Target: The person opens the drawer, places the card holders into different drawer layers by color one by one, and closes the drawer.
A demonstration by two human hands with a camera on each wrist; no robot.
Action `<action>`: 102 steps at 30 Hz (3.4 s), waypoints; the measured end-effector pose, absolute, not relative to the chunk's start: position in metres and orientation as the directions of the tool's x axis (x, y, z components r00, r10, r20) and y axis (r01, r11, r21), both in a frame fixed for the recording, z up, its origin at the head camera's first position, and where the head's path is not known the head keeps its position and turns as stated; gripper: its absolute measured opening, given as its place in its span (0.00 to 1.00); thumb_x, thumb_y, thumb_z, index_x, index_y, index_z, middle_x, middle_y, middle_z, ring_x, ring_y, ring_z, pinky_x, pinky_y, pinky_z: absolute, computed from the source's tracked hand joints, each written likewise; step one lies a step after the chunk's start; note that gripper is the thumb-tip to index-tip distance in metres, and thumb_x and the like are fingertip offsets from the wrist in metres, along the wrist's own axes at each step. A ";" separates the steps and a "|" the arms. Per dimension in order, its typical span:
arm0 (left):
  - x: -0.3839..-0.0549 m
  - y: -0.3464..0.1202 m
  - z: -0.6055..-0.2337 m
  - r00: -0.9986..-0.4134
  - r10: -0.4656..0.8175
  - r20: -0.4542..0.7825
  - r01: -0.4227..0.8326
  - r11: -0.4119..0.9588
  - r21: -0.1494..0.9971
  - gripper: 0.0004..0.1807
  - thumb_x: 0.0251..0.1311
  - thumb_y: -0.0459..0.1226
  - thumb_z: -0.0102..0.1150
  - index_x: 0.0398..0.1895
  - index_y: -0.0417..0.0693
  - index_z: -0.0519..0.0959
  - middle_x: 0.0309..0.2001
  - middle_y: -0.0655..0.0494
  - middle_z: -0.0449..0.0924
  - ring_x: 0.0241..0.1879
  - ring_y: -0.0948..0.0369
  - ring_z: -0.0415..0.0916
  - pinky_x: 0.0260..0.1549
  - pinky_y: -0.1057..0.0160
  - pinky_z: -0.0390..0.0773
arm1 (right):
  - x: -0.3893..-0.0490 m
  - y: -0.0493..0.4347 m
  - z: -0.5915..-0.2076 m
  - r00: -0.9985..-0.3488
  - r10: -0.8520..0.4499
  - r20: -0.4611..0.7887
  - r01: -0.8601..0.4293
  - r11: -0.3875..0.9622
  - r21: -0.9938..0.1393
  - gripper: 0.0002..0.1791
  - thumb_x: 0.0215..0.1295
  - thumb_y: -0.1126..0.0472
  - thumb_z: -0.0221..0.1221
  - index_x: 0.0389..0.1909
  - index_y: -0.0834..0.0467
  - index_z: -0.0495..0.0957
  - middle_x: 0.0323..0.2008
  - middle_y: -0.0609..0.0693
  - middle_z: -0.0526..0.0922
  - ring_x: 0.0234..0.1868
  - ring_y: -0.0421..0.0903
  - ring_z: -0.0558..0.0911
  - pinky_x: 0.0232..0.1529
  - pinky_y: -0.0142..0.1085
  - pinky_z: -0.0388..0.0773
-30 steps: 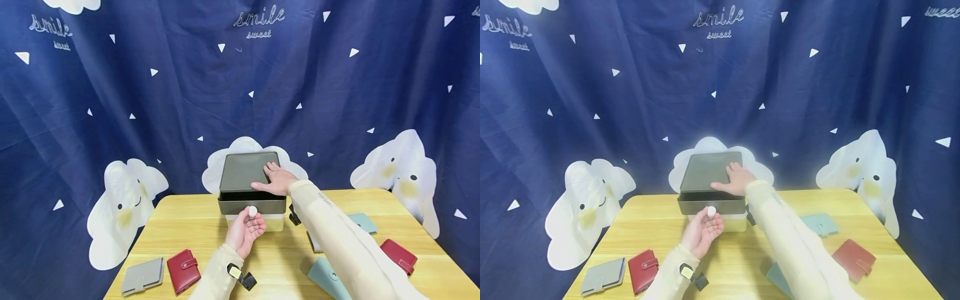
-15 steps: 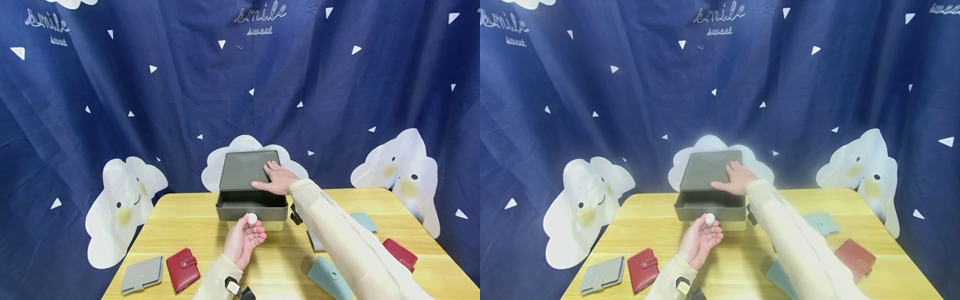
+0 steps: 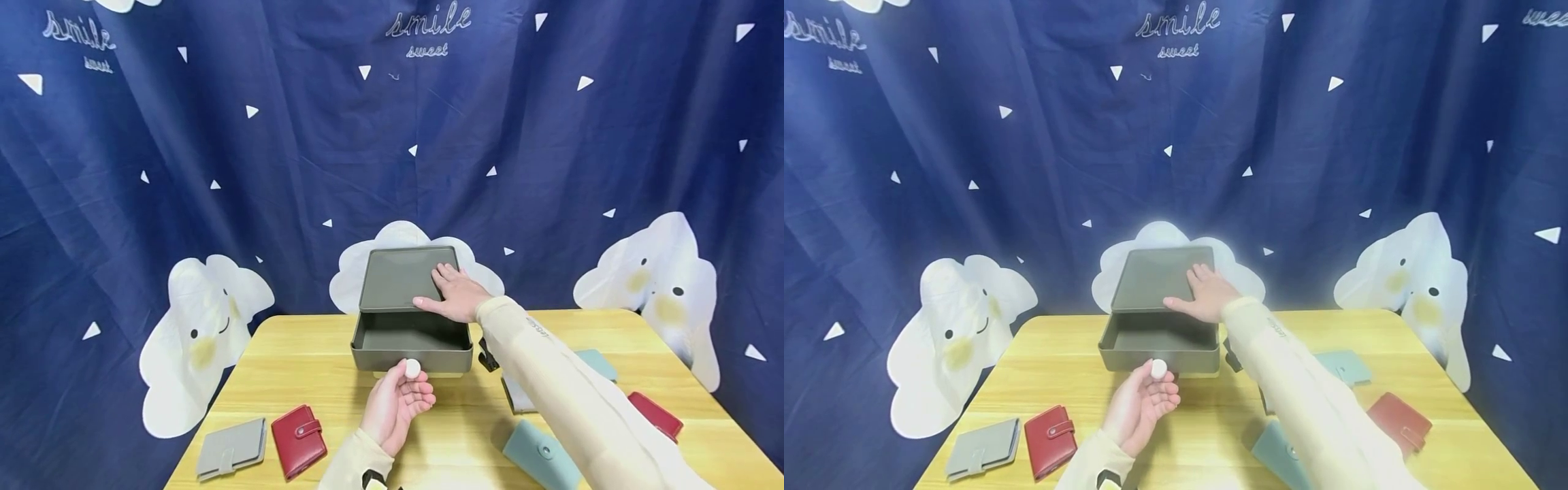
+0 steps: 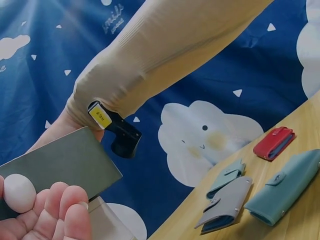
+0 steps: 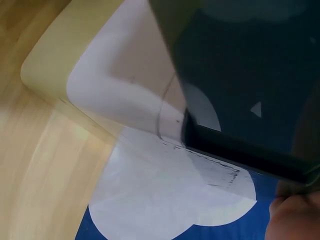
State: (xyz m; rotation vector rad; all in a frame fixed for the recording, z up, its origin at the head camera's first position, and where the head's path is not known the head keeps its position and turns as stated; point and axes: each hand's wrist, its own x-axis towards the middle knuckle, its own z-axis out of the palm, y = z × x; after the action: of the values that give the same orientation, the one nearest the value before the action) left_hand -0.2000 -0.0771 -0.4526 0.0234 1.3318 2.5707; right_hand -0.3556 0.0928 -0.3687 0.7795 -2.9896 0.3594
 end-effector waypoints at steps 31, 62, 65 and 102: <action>-0.172 -0.087 -0.447 -0.958 0.275 -0.088 -0.202 -0.422 0.884 0.24 0.65 0.50 0.44 0.32 0.35 0.76 0.25 0.49 0.79 0.25 0.58 0.78 0.27 0.63 0.78 | -0.359 0.097 -0.374 -0.843 -0.523 0.123 -0.537 0.823 -0.183 0.56 0.54 0.22 0.30 0.69 0.64 0.51 0.69 0.57 0.49 0.70 0.51 0.46 0.66 0.44 0.39; -0.154 -0.090 -0.452 -0.947 0.319 -0.047 -0.174 -0.380 0.908 0.25 0.67 0.48 0.41 0.34 0.33 0.76 0.25 0.49 0.80 0.24 0.57 0.79 0.26 0.63 0.78 | -0.358 0.095 -0.377 -0.842 -0.519 0.147 -0.538 0.827 -0.165 0.56 0.54 0.22 0.29 0.68 0.64 0.52 0.69 0.57 0.51 0.70 0.51 0.46 0.66 0.44 0.38; -0.154 -0.091 -0.453 -0.947 0.318 -0.046 -0.169 -0.370 0.913 0.25 0.66 0.48 0.42 0.35 0.32 0.76 0.25 0.49 0.80 0.24 0.58 0.79 0.26 0.64 0.79 | -0.357 0.096 -0.375 -0.841 -0.520 0.150 -0.540 0.825 -0.170 0.55 0.54 0.22 0.31 0.68 0.64 0.52 0.69 0.58 0.51 0.69 0.51 0.46 0.66 0.44 0.38; -0.131 -0.172 -0.404 -0.984 0.171 -0.053 -0.040 0.081 0.996 0.17 0.66 0.42 0.48 0.36 0.34 0.75 0.29 0.44 0.79 0.29 0.55 0.78 0.31 0.61 0.78 | -0.355 0.095 -0.374 -0.830 -0.531 0.171 -0.556 0.813 -0.172 0.55 0.55 0.23 0.32 0.67 0.66 0.53 0.68 0.59 0.52 0.69 0.53 0.49 0.66 0.46 0.40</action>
State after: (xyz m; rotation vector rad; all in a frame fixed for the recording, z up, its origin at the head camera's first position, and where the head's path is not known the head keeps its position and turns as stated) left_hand -0.1315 -0.1724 -0.4039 0.1348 2.1895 2.0250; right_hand -0.3550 0.0954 -0.3737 0.8670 -2.8814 0.3261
